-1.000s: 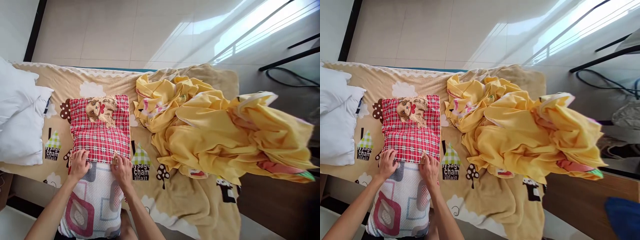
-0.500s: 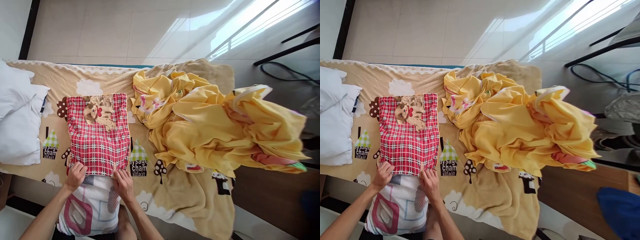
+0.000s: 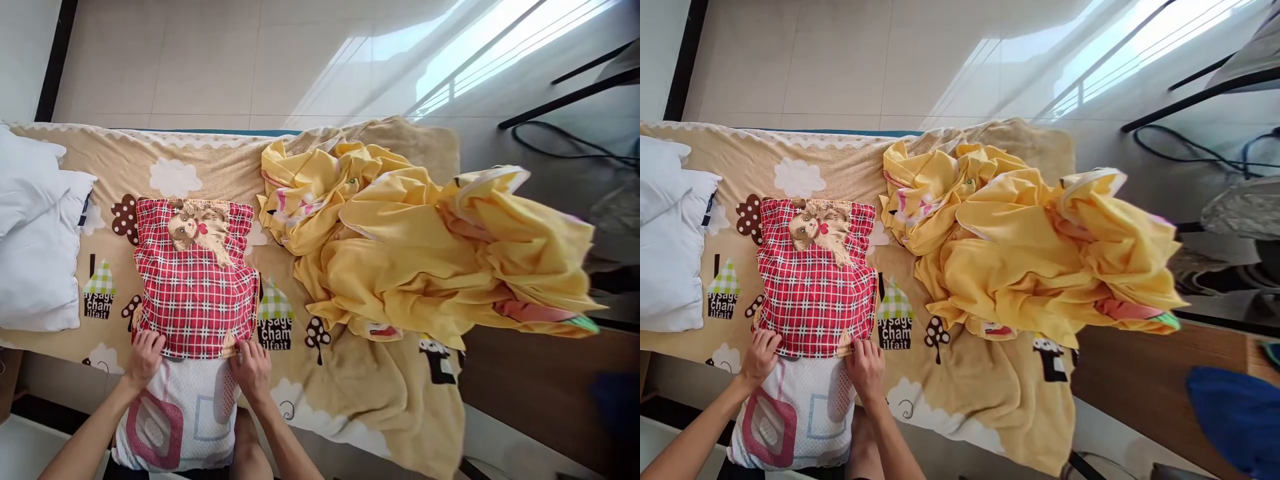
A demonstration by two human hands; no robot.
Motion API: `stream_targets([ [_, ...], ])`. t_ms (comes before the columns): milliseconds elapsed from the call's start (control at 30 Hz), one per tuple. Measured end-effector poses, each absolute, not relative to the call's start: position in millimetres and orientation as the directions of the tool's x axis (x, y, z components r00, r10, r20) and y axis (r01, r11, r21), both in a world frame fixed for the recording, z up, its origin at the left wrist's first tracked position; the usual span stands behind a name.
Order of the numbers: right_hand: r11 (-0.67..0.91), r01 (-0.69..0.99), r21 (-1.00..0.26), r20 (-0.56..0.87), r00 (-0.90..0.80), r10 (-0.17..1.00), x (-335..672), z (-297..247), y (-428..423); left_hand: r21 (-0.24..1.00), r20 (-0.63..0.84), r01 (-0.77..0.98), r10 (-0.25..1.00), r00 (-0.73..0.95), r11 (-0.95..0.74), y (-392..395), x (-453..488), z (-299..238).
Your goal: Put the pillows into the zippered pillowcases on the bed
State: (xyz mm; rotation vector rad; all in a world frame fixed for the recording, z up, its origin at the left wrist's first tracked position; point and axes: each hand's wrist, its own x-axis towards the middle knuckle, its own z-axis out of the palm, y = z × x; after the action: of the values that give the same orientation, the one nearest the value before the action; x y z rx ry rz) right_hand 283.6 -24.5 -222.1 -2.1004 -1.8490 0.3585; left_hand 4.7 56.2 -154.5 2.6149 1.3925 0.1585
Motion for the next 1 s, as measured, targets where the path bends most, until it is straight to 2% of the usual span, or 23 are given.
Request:
stream_targets([
  [133,-0.26,0.894,-0.364,-0.012,0.275,0.961,285,-243,-5,0.174,-0.002,0.895,0.909,0.417,-0.411,79,-9,-172],
  [267,-0.304,0.887,-0.348,-0.061,0.302,0.951,283,-247,-8,0.171,-0.055,0.929,0.938,0.343,-0.329,83,-32,-178],
  [567,-0.14,0.913,-0.383,-0.083,0.117,0.99,276,-230,-70,0.165,-0.087,0.935,0.939,0.332,-0.315,36,-54,-174],
  [700,-0.064,0.895,-0.442,-0.063,0.04,0.997,278,-222,-85,0.233,-0.114,0.899,0.907,0.404,-0.371,10,-64,-170],
  [800,-0.054,0.874,-0.483,-0.047,0.036,0.998,287,-215,-93,0.31,-0.077,0.874,0.906,0.416,-0.375,-8,-72,-162],
  [900,-0.217,0.783,-0.584,-0.095,0.199,0.975,289,-212,-102,0.393,-0.052,0.856,0.921,0.386,-0.337,-21,-75,-155],
  [933,-0.322,0.698,-0.639,-0.154,0.295,0.943,285,-213,-105,0.417,-0.07,0.859,0.932,0.356,-0.297,-24,-74,-155],
  [1000,-0.554,0.411,-0.724,-0.362,0.457,0.813,271,-216,-113,0.459,-0.139,0.873,0.957,0.256,-0.167,-27,-70,-159],
])
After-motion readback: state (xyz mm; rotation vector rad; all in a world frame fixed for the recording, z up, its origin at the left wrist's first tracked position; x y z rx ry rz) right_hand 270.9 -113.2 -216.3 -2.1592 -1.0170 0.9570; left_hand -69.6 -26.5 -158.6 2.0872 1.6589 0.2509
